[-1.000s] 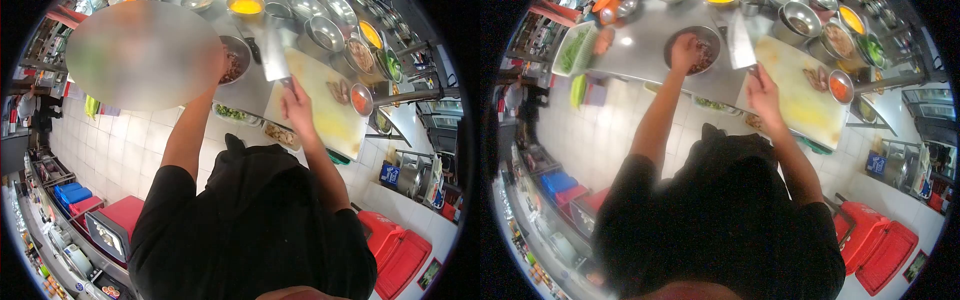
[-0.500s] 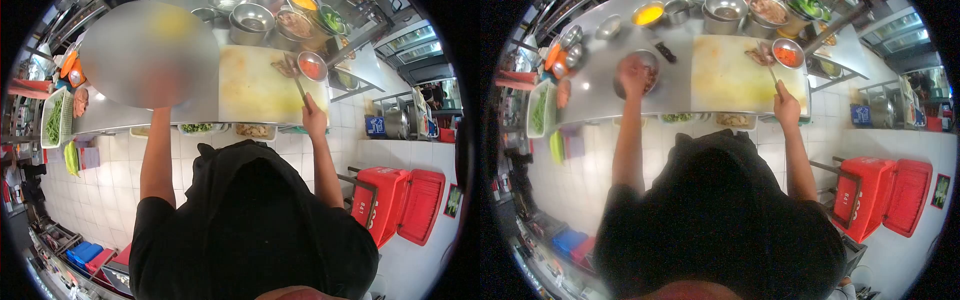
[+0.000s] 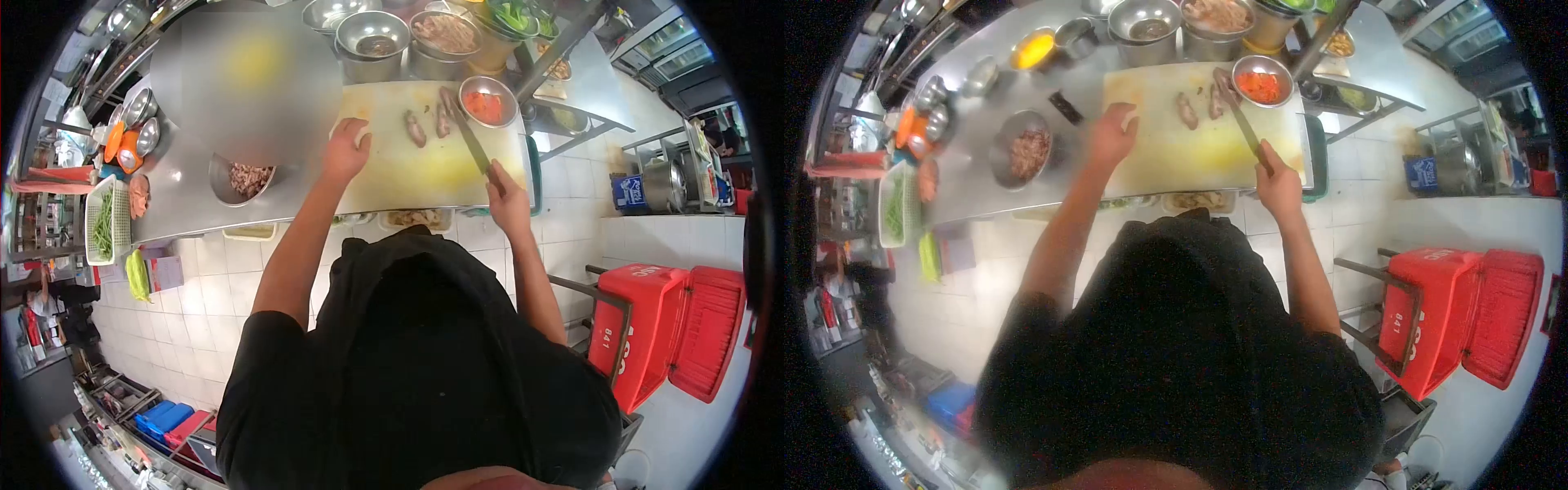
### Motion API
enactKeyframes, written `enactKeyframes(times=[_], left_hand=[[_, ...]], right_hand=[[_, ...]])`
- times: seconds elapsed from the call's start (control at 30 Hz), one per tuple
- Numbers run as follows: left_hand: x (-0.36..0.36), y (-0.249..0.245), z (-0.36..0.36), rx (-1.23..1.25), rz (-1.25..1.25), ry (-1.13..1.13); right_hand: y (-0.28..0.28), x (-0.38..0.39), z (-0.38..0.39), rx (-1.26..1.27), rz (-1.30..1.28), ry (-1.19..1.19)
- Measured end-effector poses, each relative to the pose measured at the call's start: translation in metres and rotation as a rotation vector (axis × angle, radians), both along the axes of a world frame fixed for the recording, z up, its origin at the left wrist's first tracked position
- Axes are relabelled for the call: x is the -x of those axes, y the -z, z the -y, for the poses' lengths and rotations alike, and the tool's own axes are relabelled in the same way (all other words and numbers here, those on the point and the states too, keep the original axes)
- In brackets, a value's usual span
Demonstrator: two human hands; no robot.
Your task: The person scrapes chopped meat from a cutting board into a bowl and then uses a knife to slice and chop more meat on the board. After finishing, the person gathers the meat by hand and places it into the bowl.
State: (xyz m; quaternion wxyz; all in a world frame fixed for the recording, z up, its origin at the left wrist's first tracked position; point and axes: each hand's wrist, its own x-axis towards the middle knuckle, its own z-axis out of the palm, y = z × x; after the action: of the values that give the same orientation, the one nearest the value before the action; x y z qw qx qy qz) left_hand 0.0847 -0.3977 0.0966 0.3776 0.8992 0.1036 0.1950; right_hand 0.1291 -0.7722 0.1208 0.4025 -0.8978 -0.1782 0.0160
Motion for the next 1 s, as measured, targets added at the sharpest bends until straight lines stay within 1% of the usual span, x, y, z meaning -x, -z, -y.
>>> enactKeyframes(times=[0.07, 0.17, 0.27, 0.3, 0.37, 0.4, 0.43, 0.47, 0.57, 0.67, 0.77, 0.87, 0.97, 1.0], left_hand=[[-0.027, 0.019, 0.013, -0.071, 0.048, 0.089], [-0.054, 0.021, 0.029, -0.129, -0.037, 0.145], [-0.076, 0.031, 0.039, -0.179, 0.022, 0.208], [-0.083, 0.040, 0.040, -0.208, 0.017, 0.224], [-0.099, 0.053, 0.038, -0.267, 0.012, 0.258], [-0.103, 0.053, 0.039, -0.248, -0.023, 0.272], [-0.106, 0.053, 0.040, -0.228, -0.058, 0.284], [-0.110, 0.053, 0.041, -0.208, -0.092, 0.296], [-0.121, 0.070, 0.040, -0.253, -0.119, 0.328], [-0.104, 0.044, 0.058, -0.232, -0.271, 0.315], [-0.079, 0.053, 0.068, -0.185, -0.221, 0.343], [-0.059, 0.077, 0.072, -0.006, 0.069, 0.182], [-0.048, 0.074, 0.065, -0.089, 0.153, 0.129], [-0.044, 0.071, 0.067, -0.062, 0.142, 0.103]], right_hand=[[-0.006, -0.019, 0.001, 0.126, -0.040, -0.024], [0.013, -0.022, -0.003, -0.064, -0.054, -0.044], [0.012, -0.012, -0.008, -0.139, -0.112, -0.045], [0.010, -0.011, -0.010, -0.052, -0.206, -0.018], [0.017, -0.009, -0.007, -0.056, -0.224, -0.059], [0.023, -0.008, -0.005, -0.056, -0.232, -0.080], [0.029, -0.007, -0.003, -0.069, -0.177, -0.100], [0.035, -0.007, 0.000, -0.066, -0.178, -0.105], [0.038, -0.006, 0.004, -0.053, -0.185, -0.116], [0.034, -0.006, 0.007, -0.051, -0.183, -0.134], [0.025, -0.006, 0.007, -0.094, -0.144, -0.174], [0.016, -0.006, -0.005, -0.137, -0.068, -0.224], [-0.004, -0.023, -0.031, -0.129, 0.030, -0.304], [-0.014, -0.030, -0.041, -0.121, 0.081, -0.326]])
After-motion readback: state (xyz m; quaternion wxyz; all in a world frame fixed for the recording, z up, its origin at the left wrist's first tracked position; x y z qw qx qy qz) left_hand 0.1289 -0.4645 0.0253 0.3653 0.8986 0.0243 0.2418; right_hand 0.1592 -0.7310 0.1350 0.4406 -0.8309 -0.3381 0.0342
